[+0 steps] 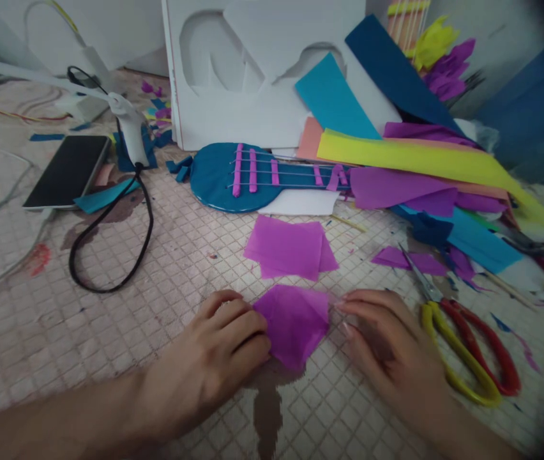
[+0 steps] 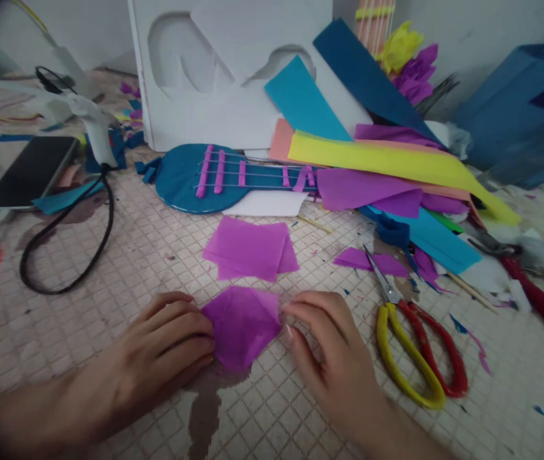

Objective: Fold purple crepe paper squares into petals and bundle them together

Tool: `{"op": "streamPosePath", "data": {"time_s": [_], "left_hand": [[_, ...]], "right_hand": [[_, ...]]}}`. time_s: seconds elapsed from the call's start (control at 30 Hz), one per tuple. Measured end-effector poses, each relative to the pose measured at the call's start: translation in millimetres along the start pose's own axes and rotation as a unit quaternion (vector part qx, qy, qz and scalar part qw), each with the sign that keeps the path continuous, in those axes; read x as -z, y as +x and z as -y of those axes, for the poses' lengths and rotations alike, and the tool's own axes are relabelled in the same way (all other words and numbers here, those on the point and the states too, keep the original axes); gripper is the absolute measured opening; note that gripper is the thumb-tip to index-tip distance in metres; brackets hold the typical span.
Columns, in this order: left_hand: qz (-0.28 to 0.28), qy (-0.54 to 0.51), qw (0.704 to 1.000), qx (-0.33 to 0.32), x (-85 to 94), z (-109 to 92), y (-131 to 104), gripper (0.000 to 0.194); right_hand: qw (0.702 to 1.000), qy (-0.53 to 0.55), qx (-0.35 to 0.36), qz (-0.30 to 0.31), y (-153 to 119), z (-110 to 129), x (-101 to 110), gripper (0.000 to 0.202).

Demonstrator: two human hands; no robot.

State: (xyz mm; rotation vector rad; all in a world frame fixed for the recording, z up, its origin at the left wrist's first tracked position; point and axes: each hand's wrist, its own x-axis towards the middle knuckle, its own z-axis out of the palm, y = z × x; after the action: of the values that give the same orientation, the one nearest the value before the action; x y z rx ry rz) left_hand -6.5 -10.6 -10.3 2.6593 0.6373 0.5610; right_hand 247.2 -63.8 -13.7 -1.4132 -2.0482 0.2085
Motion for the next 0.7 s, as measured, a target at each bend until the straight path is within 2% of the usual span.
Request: {"op": "streamPosePath", "data": {"time_s": [0.07,0.2,0.33,0.5,0.7], "left_hand": [[0.001,0.000,1.000,0.002,0.1,-0.4,-0.2,0.020],[-0.006,-0.003,1.000,0.002,-0.4,-0.7,-0.2,0.017],[-0.008,-0.015,1.000,0.001,-1.2,-0.4,-0.4,0.013],[-0.004,-0.017,1.000,0.003,-1.4,0.4,-0.5,0.013],[-0.002,-0.023,1.000,0.000,-2.5,1.6,-0.7,0.010]], "right_hand": [[0.999,-0.013,0.013,0.030,1.3,-2.7,-0.5,0.028],[0.991,-0.001,0.093,0.100,0.8,-5.1,-3.3,0.037],[0.986,0.000,0.106,0.127,-0.3,-3.5,-3.4,0.038],[0.988,0.024,0.086,0.123,6.5,-0.9,-5.9,0.028],[0.995,0.033,0.040,0.084,13.3,3.2,-14.7,0.010]]}}
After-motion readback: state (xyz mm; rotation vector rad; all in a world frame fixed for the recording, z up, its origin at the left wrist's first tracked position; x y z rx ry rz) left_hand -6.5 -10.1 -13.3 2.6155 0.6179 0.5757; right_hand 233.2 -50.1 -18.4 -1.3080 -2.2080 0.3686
